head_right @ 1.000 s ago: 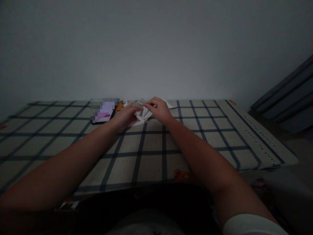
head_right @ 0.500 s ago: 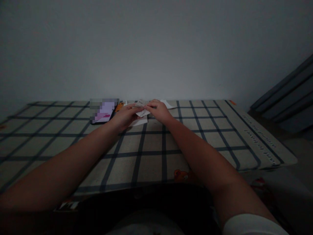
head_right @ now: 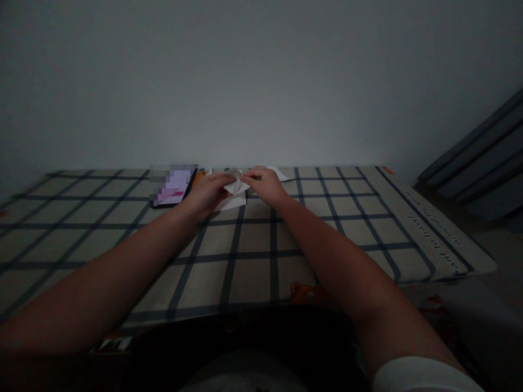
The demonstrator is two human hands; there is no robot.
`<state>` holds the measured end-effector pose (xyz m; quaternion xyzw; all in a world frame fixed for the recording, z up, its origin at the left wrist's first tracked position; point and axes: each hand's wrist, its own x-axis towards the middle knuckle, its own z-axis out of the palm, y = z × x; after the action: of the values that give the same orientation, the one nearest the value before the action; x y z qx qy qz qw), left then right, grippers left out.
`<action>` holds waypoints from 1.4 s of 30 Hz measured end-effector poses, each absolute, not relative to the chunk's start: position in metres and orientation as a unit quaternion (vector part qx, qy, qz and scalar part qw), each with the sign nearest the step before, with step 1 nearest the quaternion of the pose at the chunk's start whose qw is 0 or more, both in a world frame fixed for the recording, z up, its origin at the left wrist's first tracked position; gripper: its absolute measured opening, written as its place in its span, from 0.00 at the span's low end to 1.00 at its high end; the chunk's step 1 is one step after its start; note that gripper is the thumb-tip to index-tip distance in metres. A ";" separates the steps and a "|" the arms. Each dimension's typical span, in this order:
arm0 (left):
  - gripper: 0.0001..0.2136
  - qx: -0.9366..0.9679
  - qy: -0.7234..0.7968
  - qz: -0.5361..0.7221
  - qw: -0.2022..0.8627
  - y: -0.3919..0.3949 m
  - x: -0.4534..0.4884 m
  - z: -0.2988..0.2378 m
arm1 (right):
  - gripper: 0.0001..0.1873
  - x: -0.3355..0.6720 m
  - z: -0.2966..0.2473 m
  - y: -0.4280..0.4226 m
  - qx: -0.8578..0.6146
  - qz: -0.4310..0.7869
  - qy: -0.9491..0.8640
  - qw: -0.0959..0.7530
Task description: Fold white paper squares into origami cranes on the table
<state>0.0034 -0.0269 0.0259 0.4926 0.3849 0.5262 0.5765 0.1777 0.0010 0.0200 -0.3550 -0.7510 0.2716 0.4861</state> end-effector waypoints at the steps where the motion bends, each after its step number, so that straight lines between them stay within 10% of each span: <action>1: 0.06 0.492 0.383 0.530 0.575 -0.027 0.004 0.026 | 0.09 0.177 0.020 0.001 -0.357 0.278 -0.747 0.487; 42: 0.18 0.551 0.395 0.508 0.532 -0.015 -0.009 0.022 | 0.15 0.173 0.022 -0.001 -0.353 0.352 -0.699 0.512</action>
<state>-0.0095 -0.0153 0.0218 0.5506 0.3946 0.5083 0.5318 0.1734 -0.0008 0.0215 -0.3527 -0.6993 0.3523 0.5123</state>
